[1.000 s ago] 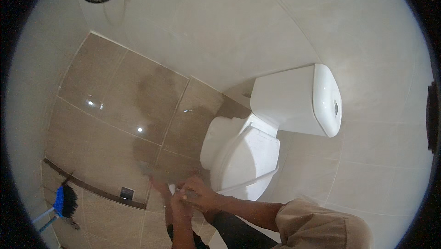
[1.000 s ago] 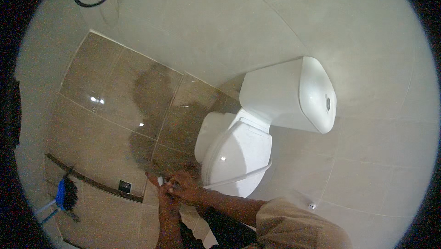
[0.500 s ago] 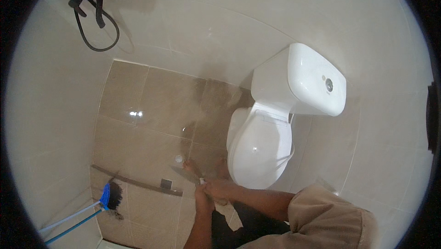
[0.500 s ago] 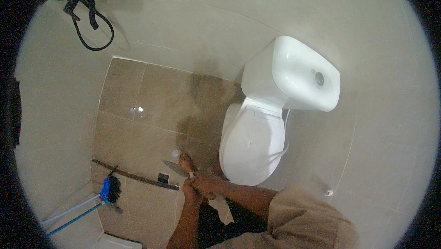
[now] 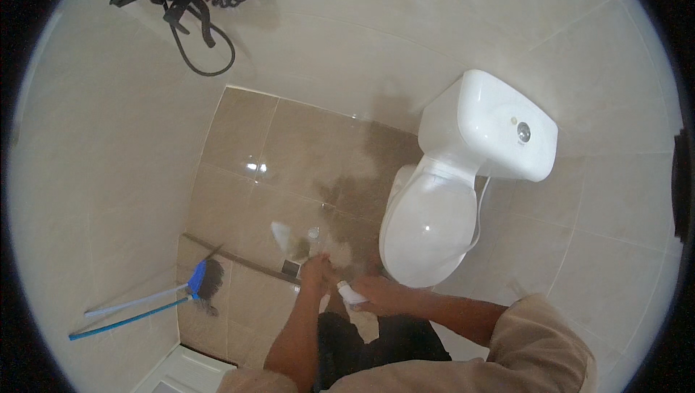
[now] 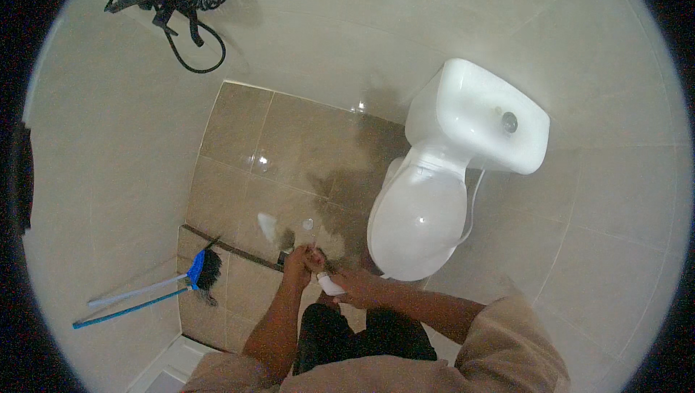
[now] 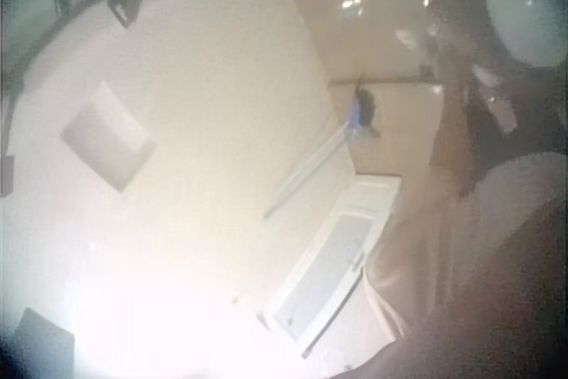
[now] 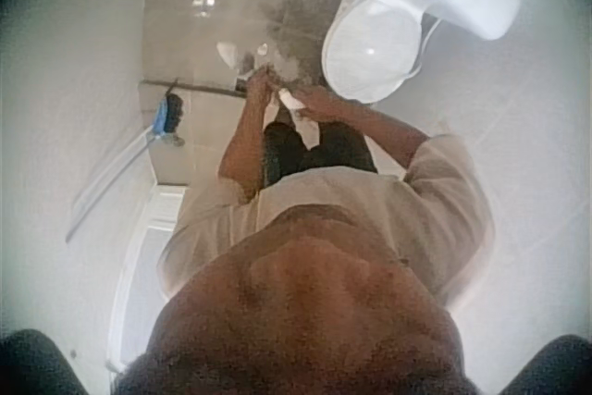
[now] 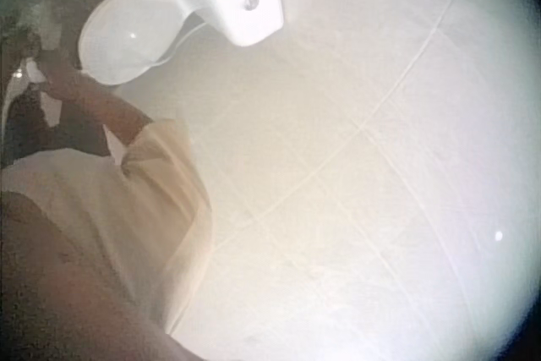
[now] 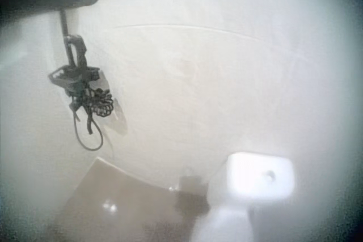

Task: The person cleans a tiled bathroom floor using a broom and a handheld bidet sprayer. They sweep the floor to gather debris and then use the sprayer to rinse the tiles and the toilet base, directing water toward the floor drain.

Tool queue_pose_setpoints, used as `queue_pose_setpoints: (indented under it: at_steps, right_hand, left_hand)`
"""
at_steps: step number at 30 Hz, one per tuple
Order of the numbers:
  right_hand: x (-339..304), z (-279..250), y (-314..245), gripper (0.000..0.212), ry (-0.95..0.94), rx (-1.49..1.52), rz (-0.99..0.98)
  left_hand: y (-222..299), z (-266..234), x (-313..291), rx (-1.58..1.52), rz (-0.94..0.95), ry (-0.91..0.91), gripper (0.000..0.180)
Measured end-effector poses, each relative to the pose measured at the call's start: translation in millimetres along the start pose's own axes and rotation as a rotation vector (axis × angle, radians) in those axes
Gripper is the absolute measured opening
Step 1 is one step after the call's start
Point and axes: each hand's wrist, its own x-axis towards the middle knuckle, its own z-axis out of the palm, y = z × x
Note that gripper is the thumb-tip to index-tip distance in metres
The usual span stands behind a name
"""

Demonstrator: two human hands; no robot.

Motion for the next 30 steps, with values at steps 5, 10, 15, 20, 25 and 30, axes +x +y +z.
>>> queue_pose_setpoints:
  at_steps: [5, 10, 15, 20, 25, 30]
  right_hand:
    - [-22, -6, -38, 0.044, 0.065, 0.043, 0.013]
    - [-37, 12, -54, 0.043, 0.294, -0.005, -0.047]
    - [-38, 26, -71, 0.044, 0.442, -0.078, 0.086]
    - [-13, 24, -61, 0.043, 0.701, -0.138, 0.166]
    - [15, 2, -73, 0.040, 0.941, 0.135, 0.244]
    - [27, -22, -71, 0.038, 0.981, 0.233, 0.380]
  left_hand:
    - [32, 69, -6, 0.091, 0.072, -0.081, 0.027]
    - [49, 102, -14, 0.093, -0.030, -0.039, 0.030]
    - [45, 91, -17, 0.132, 0.156, 0.029, 0.027]
    - [30, 56, -34, 0.055, 0.025, -0.122, 0.028]
    - [2, 50, -99, 0.041, -0.061, -0.324, 0.040]
    - [-12, 60, -104, -0.064, -0.098, -0.409, 0.033]
